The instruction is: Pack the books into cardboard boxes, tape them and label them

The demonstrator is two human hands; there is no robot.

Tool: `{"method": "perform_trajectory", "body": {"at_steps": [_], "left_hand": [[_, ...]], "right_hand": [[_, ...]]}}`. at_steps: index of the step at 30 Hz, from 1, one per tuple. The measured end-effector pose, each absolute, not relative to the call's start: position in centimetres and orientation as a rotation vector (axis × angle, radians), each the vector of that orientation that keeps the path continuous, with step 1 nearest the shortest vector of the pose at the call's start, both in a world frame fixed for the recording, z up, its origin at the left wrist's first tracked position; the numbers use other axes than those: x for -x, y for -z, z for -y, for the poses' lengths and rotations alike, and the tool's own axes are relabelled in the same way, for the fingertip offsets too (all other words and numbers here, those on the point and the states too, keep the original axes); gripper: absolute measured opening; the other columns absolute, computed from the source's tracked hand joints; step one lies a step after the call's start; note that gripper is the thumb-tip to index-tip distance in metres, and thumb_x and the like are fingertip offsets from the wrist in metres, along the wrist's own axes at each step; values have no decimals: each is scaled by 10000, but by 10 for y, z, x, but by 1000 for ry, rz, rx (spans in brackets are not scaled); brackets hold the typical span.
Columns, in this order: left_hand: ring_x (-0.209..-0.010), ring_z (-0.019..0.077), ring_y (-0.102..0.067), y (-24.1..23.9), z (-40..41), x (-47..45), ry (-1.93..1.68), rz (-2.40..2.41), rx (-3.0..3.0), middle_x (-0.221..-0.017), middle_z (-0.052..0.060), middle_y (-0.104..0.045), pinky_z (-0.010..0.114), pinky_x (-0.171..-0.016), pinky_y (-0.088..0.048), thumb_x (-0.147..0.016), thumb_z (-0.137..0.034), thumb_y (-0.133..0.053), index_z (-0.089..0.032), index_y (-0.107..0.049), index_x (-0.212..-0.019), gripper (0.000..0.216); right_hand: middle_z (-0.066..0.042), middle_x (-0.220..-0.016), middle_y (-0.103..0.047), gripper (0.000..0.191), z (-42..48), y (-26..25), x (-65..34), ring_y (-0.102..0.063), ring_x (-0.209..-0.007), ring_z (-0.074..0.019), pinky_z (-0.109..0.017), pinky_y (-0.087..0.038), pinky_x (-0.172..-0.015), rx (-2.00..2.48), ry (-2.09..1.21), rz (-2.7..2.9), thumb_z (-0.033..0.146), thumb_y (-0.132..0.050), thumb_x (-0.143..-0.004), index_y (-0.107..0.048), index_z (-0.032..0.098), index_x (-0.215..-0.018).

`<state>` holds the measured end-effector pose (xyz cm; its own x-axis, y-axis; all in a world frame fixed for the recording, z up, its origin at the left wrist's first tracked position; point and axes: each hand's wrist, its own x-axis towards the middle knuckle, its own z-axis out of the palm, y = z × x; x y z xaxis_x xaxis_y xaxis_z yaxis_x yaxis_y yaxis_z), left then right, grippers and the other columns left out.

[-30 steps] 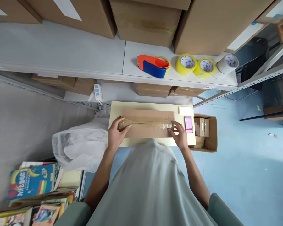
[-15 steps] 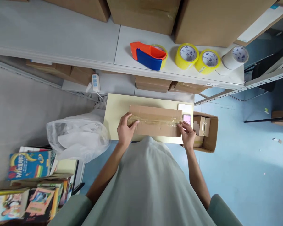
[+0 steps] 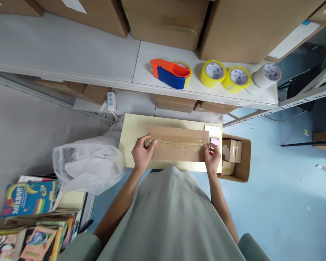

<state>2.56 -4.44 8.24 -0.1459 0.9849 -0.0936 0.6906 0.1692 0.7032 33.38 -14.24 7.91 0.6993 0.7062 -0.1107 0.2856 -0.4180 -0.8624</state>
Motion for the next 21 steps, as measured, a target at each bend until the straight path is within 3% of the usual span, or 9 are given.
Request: {"method": "perform_trajectory", "body": {"at_steps": [5,10,16,21], "left_hand": [[-1133,287,-820,-80,41,-19,-737,-1852,-1403,-1386,107,-802,421,-1012,-626,-922,-501,-831,-287,-656,-1372,529],[-1136,302,-818,-79,39,-16,-700,-1832,-1392,-1305,106,-832,441,-1021,-625,-938,-538,-802,-270,-687,-1301,466],[-1262,334,-783,-82,41,-21,-706,-1850,-1489,-1340,109,-816,460,-1064,-608,-941,-463,-805,-267,-669,-1285,418],[-1253,316,-792,-83,43,-23,-725,-1836,-1439,-1397,116,-792,439,-1067,-611,-918,-397,-849,-255,-647,-1337,486]], "right_hand": [[-131,-1199,-811,470,144,-83,-332,-772,-965,-261,-410,-663,-850,2032,-550,813,685,-692,-973,-713,235,-1105],[-145,-1227,-792,515,141,-89,-334,-768,-1006,-271,-424,-666,-868,2041,-540,822,709,-715,-954,-682,236,-1155],[-168,-1222,-782,575,135,-89,-346,-748,-964,-281,-429,-648,-811,2093,-573,900,731,-702,-916,-671,216,-1170],[-164,-1223,-802,535,138,-93,-341,-761,-929,-274,-430,-626,-838,2161,-500,1042,677,-628,-993,-696,213,-1249]]}}
